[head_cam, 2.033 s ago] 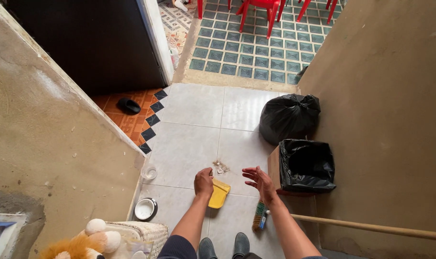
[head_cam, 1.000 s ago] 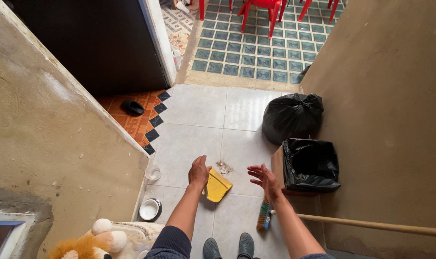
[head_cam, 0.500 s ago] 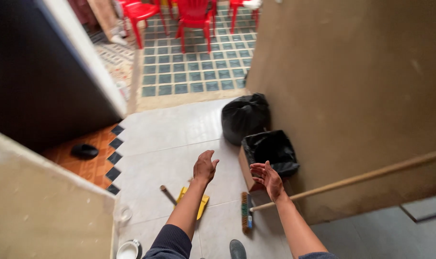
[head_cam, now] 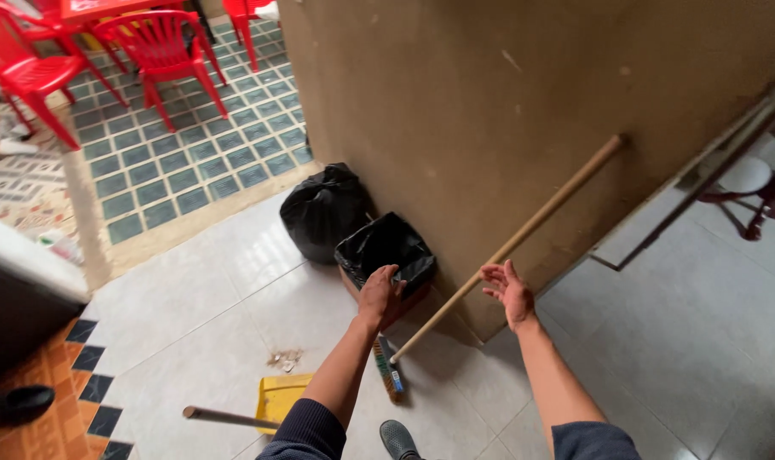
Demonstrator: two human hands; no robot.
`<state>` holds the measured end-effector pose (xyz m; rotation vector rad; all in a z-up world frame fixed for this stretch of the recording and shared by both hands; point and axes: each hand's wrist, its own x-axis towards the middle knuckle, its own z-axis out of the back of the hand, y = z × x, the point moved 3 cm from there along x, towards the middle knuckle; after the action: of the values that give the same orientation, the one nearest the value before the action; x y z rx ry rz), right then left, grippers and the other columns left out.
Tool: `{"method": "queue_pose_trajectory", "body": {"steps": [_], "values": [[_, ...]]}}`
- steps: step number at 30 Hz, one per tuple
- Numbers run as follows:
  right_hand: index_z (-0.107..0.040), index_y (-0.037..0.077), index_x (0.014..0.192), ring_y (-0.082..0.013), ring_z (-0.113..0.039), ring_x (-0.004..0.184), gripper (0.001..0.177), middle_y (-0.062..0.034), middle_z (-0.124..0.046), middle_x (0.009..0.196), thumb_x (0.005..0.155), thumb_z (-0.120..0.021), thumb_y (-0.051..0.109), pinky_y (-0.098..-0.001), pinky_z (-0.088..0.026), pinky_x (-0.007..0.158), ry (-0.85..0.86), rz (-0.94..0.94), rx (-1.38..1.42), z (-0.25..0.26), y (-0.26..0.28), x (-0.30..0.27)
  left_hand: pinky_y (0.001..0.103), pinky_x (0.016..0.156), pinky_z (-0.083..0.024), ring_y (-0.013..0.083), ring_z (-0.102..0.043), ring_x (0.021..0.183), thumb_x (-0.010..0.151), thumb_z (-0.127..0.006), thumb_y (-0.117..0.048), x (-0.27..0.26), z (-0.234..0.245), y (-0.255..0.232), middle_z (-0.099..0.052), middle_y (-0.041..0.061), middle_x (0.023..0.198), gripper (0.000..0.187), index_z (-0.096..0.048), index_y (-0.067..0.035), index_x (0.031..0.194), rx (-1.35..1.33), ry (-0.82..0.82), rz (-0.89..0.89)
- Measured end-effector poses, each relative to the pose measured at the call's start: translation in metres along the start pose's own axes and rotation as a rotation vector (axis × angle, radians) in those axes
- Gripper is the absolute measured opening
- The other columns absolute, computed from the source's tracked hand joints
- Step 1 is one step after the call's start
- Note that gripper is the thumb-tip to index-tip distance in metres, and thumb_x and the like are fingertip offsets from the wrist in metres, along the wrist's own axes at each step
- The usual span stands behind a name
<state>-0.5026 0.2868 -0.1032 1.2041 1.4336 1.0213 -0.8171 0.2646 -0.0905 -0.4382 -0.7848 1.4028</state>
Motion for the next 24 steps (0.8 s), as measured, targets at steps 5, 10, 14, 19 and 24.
{"method": "queue_pose_trajectory", "body": {"steps": [5,10,14,19,24], "values": [[-0.062,0.004,0.125,-0.0247,-0.061,0.122,0.07,-0.0118,-0.067,0.127,0.102,-0.035,0.065,-0.0422,-0.05,0.099,-0.124,0.033,-0.081,0.049,0.038,0.006,0.043,0.098,-0.05,0.0354,-0.062,0.118,0.089,-0.072,-0.027,0.026,-0.05,-0.031,-0.067,0.014,0.127,0.043,-0.064,-0.007,0.127,-0.007,0.055,-0.09],[-0.051,0.002,0.141,-0.0283,-0.055,0.131,0.075,-0.0159,-0.058,0.141,0.101,-0.037,0.063,-0.0444,-0.047,0.103,-0.158,0.037,-0.035,0.074,0.052,0.026,0.042,0.098,-0.052,0.0364,-0.065,0.116,0.088,-0.073,-0.027,0.043,-0.081,-0.058,-0.069,0.016,0.125,0.044,-0.065,-0.006,0.126,-0.093,0.018,-0.21],[-0.036,0.0,0.153,-0.0308,-0.042,0.145,0.083,-0.0191,-0.044,0.156,0.1,-0.035,0.065,-0.0462,-0.04,0.112,-0.136,0.04,-0.051,0.084,0.055,0.045,0.044,0.097,-0.05,0.0388,-0.063,0.114,0.091,-0.071,-0.03,0.055,-0.089,-0.081,-0.067,0.017,0.127,0.046,-0.063,-0.007,0.129,-0.058,0.087,-0.173],[-0.033,0.001,0.156,-0.028,-0.032,0.152,0.087,-0.0177,-0.038,0.161,0.099,-0.032,0.067,-0.0482,-0.032,0.119,-0.078,0.016,-0.037,0.075,0.058,0.061,0.045,0.099,-0.047,0.0392,-0.061,0.117,0.094,-0.07,-0.034,0.069,-0.091,-0.092,-0.065,0.019,0.131,0.047,-0.062,-0.006,0.131,-0.03,0.163,-0.09],[-0.035,0.008,0.155,-0.0236,-0.037,0.15,0.072,-0.0089,-0.047,0.157,0.101,-0.044,0.054,-0.0478,-0.03,0.119,-0.014,-0.057,0.036,0.061,0.033,0.08,0.042,0.097,-0.054,0.0363,-0.069,0.111,0.091,-0.07,-0.036,0.068,-0.055,-0.107,-0.072,0.019,0.119,0.048,-0.067,-0.005,0.128,-0.144,0.182,0.005]]}}
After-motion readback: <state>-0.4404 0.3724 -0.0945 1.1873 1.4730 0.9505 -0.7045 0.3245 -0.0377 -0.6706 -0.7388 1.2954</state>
